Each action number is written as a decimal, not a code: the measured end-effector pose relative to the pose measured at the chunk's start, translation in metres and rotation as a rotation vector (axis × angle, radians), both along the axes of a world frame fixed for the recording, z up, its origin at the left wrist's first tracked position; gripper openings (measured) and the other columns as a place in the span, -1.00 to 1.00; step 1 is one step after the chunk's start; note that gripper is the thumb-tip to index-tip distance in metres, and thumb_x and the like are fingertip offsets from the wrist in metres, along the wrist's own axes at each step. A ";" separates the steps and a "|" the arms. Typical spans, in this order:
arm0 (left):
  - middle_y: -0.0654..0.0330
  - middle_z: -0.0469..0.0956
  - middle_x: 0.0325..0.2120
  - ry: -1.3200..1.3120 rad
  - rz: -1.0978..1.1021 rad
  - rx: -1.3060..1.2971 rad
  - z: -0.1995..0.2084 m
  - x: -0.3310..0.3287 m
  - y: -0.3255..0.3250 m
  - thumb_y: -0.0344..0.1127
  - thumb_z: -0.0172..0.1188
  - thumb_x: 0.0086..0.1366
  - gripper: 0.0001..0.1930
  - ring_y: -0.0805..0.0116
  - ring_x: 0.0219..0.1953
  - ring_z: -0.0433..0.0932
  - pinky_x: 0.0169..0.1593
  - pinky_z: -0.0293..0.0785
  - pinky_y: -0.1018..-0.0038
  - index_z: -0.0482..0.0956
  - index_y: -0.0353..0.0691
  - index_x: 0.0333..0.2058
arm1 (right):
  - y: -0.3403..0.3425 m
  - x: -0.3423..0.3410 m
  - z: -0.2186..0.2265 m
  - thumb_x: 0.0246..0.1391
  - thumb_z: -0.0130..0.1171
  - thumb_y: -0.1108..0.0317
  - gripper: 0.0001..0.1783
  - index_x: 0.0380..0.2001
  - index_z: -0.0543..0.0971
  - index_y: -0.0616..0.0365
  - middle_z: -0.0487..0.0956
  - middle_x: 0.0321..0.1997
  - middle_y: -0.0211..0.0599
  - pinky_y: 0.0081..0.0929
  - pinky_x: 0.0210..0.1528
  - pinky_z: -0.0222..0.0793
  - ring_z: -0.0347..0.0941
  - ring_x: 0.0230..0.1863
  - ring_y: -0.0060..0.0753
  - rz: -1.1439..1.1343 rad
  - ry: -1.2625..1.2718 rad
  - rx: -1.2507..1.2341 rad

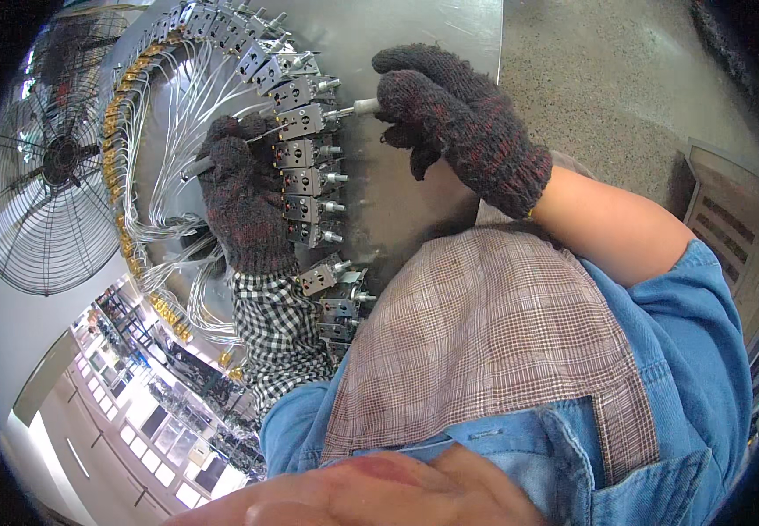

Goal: Assembling or adjusting small electronic components on a circular metal fixture.

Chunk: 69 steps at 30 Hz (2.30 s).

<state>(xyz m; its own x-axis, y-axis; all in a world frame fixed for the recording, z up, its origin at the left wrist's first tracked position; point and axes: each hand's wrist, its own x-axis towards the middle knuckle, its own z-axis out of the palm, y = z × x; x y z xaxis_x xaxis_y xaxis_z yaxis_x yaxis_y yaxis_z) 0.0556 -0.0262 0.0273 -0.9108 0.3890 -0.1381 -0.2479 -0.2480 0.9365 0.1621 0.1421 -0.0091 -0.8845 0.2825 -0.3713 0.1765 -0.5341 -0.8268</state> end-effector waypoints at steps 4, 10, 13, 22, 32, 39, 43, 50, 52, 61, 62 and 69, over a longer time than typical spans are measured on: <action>0.04 0.50 -0.36 -0.009 -0.048 -0.094 0.005 -0.001 0.000 -0.36 -0.04 0.20 -0.79 0.26 -0.36 0.56 -0.33 0.59 0.42 0.38 -0.38 -0.25 | 0.001 -0.001 0.002 0.08 0.04 0.15 -0.62 -0.06 0.43 0.07 0.51 -0.36 -0.33 -0.62 -0.58 0.40 0.47 -0.45 -0.52 0.000 -0.035 0.039; 0.04 0.51 -0.38 -0.013 -0.017 -0.170 0.003 0.000 0.001 -0.36 -0.01 0.17 -0.78 0.29 -0.41 0.57 -0.41 0.58 0.47 0.39 -0.37 -0.25 | 0.002 -0.006 0.019 0.13 -0.05 0.06 -0.59 -0.07 0.43 0.09 0.49 -0.55 -0.34 -0.71 -0.75 0.20 0.38 -0.66 -0.60 0.068 -0.203 0.082; 0.03 0.51 -0.38 -0.053 -0.031 -0.142 0.006 -0.001 0.001 -0.36 -0.01 0.17 -0.78 0.28 -0.42 0.57 -0.43 0.58 0.46 0.39 -0.37 -0.25 | 0.005 -0.006 0.020 0.12 -0.05 0.04 -0.57 -0.07 0.43 0.10 0.48 -0.58 -0.35 -0.70 -0.75 0.21 0.37 -0.67 -0.60 0.113 -0.242 0.059; 0.08 0.51 -0.35 -0.041 -0.012 -0.130 -0.001 0.001 -0.004 -0.23 -0.06 0.24 -0.74 0.32 -0.42 0.56 -0.44 0.55 0.51 0.36 -0.31 -0.21 | 0.005 -0.003 0.011 0.10 0.01 0.13 -0.61 -0.06 0.41 0.10 0.52 -0.44 -0.29 -0.63 -0.61 0.39 0.47 -0.50 -0.54 0.049 -0.050 -0.004; -0.07 0.49 -0.33 -0.088 -0.046 0.011 0.007 0.003 0.000 -0.35 -0.07 0.16 -0.78 0.15 -0.32 0.56 -0.33 0.59 0.40 0.35 -0.39 -0.28 | 0.006 0.002 0.005 0.10 0.03 0.22 -0.53 0.07 0.31 0.10 0.48 -0.32 -0.33 -0.66 -0.58 0.35 0.42 -0.41 -0.56 0.081 0.012 0.001; 0.11 0.51 -0.35 0.011 -0.095 -0.079 -0.005 -0.004 -0.005 -0.15 0.01 0.25 -0.69 0.30 -0.34 0.54 -0.37 0.52 0.52 0.36 -0.26 -0.16 | 0.007 0.010 0.004 0.08 0.03 0.29 -0.55 0.04 0.31 0.19 0.49 -0.40 -0.36 -0.69 -0.58 0.33 0.39 -0.49 -0.60 -0.039 -0.071 0.090; 0.09 0.48 -0.31 -0.038 -0.141 -0.020 0.003 -0.004 -0.020 -0.19 0.05 0.23 -0.68 0.19 -0.27 0.52 -0.27 0.52 0.40 0.34 -0.29 -0.15 | 0.001 0.011 0.012 0.10 0.00 0.31 -0.57 0.04 0.31 0.20 0.50 -0.42 -0.34 -0.69 -0.58 0.32 0.38 -0.55 -0.60 0.003 -0.067 0.113; 0.10 0.53 -0.39 -0.078 0.007 -0.034 -0.009 -0.003 -0.016 -0.24 0.03 0.25 -0.75 0.39 -0.43 0.54 -0.48 0.49 0.60 0.41 -0.30 -0.20 | 0.006 0.010 0.014 0.11 0.01 0.28 -0.57 0.03 0.31 0.20 0.51 -0.30 -0.19 -0.54 -0.40 0.47 0.46 -0.40 -0.46 -0.064 0.119 0.063; 0.12 0.53 -0.38 -0.071 -0.057 -0.098 -0.005 -0.007 -0.020 -0.25 0.04 0.25 -0.75 0.39 -0.42 0.54 -0.49 0.48 0.60 0.41 -0.29 -0.19 | -0.001 0.005 0.012 0.12 0.00 0.28 -0.55 0.06 0.26 0.20 0.48 -0.21 -0.15 -0.45 -0.29 0.46 0.45 -0.30 -0.38 0.008 0.196 0.014; 0.12 0.51 -0.35 -0.138 -0.087 -0.078 -0.004 -0.005 -0.028 -0.32 0.03 0.24 -0.77 0.36 -0.38 0.55 -0.46 0.49 0.58 0.37 -0.28 -0.16 | -0.017 -0.023 0.003 0.07 0.05 0.26 -0.47 0.09 0.23 0.20 0.41 -0.09 -0.05 -0.32 -0.01 0.37 0.39 -0.04 -0.21 0.166 0.333 0.244; 0.12 0.51 -0.35 -0.164 -0.084 -0.030 -0.004 -0.005 -0.027 -0.35 0.02 0.23 -0.78 0.37 -0.39 0.55 -0.46 0.50 0.58 0.37 -0.29 -0.16 | -0.018 -0.025 0.010 0.07 0.06 0.25 -0.46 0.09 0.23 0.22 0.41 -0.09 -0.06 -0.34 0.01 0.35 0.38 -0.03 -0.23 0.132 0.338 0.164; 0.13 0.50 -0.41 -0.102 -0.065 -0.038 -0.015 -0.016 -0.027 -0.35 0.00 0.21 -0.78 0.40 -0.39 0.53 -0.42 0.52 0.52 0.40 -0.31 -0.19 | -0.043 -0.028 -0.003 0.07 0.00 0.50 -0.69 -0.07 0.43 0.18 0.43 -0.01 -0.09 -0.36 0.06 0.30 0.38 0.02 -0.18 0.123 0.688 0.816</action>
<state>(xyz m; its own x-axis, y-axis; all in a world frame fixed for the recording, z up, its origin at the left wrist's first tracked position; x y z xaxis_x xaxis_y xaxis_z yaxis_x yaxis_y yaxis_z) 0.0399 -0.0530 0.0121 -0.8643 0.4398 -0.2441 -0.3565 -0.1933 0.9141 0.1339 0.0988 -0.0116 -0.8711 0.1147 0.4775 -0.4477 0.2140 -0.8682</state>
